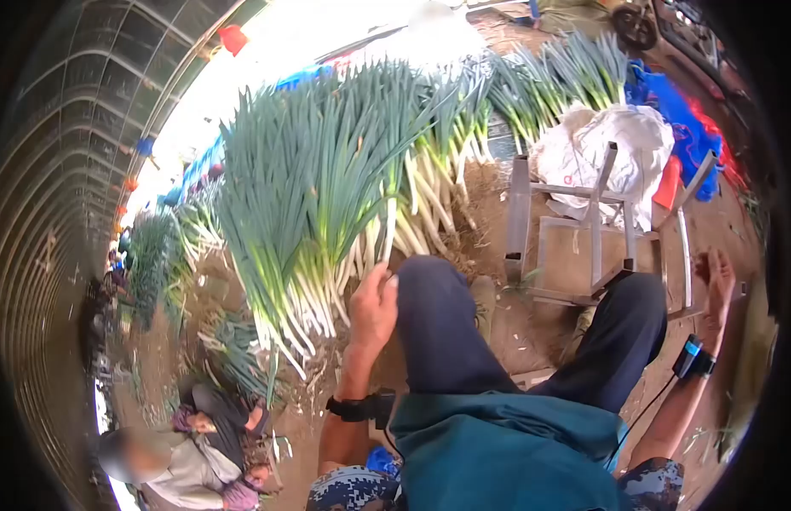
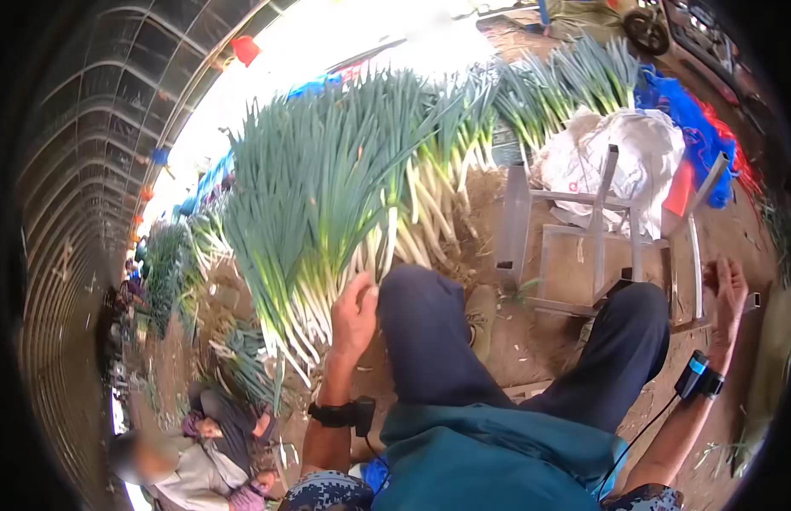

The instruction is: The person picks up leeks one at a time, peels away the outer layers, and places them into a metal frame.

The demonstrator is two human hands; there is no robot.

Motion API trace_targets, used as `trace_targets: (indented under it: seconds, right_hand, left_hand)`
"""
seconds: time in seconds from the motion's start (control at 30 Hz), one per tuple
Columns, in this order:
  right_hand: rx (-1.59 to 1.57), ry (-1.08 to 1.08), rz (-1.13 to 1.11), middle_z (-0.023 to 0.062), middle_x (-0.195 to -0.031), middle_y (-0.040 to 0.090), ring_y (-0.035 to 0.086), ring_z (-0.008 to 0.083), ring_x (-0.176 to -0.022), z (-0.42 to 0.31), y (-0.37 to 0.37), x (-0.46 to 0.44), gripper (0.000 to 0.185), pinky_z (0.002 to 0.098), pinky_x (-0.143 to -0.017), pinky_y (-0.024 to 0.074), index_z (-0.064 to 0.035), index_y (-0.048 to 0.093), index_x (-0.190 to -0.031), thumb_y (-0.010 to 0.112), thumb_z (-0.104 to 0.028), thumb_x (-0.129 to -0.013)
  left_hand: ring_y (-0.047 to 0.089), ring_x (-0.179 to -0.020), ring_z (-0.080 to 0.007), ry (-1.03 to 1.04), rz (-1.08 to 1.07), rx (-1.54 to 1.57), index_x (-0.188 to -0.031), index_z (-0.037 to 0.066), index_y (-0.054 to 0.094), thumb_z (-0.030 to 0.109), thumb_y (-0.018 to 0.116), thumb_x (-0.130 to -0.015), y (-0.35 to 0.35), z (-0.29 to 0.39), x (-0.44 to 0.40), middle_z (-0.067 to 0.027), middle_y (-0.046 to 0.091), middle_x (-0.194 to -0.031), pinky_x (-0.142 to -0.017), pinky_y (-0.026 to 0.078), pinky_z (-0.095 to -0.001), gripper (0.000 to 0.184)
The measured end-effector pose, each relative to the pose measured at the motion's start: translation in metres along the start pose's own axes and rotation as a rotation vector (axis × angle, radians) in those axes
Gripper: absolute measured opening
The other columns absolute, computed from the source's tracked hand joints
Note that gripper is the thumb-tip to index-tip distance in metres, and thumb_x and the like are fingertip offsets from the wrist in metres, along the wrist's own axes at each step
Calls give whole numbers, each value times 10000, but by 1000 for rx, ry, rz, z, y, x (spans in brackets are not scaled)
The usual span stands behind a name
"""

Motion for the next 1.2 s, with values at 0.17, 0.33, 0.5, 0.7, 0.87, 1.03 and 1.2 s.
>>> trace_targets:
  seconds: [0.17, 0.33, 0.5, 0.7, 0.87, 1.03, 1.2]
  right_hand:
    - [58, -158, -8, 14, -851, 657, 604, 81, -739, -123, 92, 92, 238, 238, -726, 486, -25, 696, -1047, 629, -247, -996]
    - [130, -415, -106, 33, -862, 652, 572, 123, -790, -232, 174, 130, 203, 276, -756, 471, 19, 674, -1027, 605, -170, -1003]
    - [440, -653, -394, 93, -861, 687, 621, 193, -694, -261, 295, 145, 76, 309, -652, 494, -26, 676, -952, 635, -84, -927]
    - [352, -757, -657, 95, -791, 633, 628, 316, -675, -167, 403, 134, 194, 406, -591, 502, -55, 625, -916, 728, -36, -752]
    - [453, -643, -754, 112, -723, 587, 594, 349, -650, -130, 417, 126, 114, 435, -573, 470, -55, 603, -830, 690, -5, -776]
    - [403, -695, -576, 145, -727, 585, 593, 371, -682, -166, 420, 158, 117, 427, -604, 472, -44, 636, -883, 692, -3, -790]
    - [372, -392, -657, 131, -750, 659, 649, 230, -684, -123, 430, 150, 99, 332, -635, 507, 30, 673, -936, 647, -60, -905]
  left_hand:
    - [618, -818, -129, -818, -599, 284, -989, 42, 677, 322, 613, -954, 31, -180, 179, -63, 677, -894, -734, 512, -311, 289]
    - [594, -791, -103, -1044, -685, 608, -1095, 51, 674, 323, 608, -959, 97, -218, 276, 0, 656, -948, -661, 499, -282, 311]
    - [594, -803, -98, -1174, -666, 550, -1101, 44, 675, 318, 609, -960, 99, -228, 284, 2, 659, -963, -669, 501, -280, 315]
    - [595, -819, -91, -1283, -663, 504, -1108, 34, 676, 312, 610, -963, 93, -230, 267, 3, 662, -980, -679, 504, -278, 320]
    - [596, -832, -85, -1229, -669, 458, -1113, 27, 676, 306, 611, -965, 64, -242, 226, 5, 665, -995, -687, 506, -277, 324]
    - [597, -844, -80, -1012, -706, 452, -1119, 19, 677, 301, 612, -966, 67, -264, 211, 6, 668, -1010, -695, 508, -275, 327]
    - [598, -857, -74, -733, -755, 456, -1125, 11, 678, 296, 613, -968, 64, -305, 206, 8, 671, -1025, -703, 510, -273, 331]
Point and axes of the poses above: each hand's wrist, its own x-axis away from the middle knuckle, its own y-axis out of the palm, z = x × y, the point moved 7 cm from there along -x, towards the middle knuckle
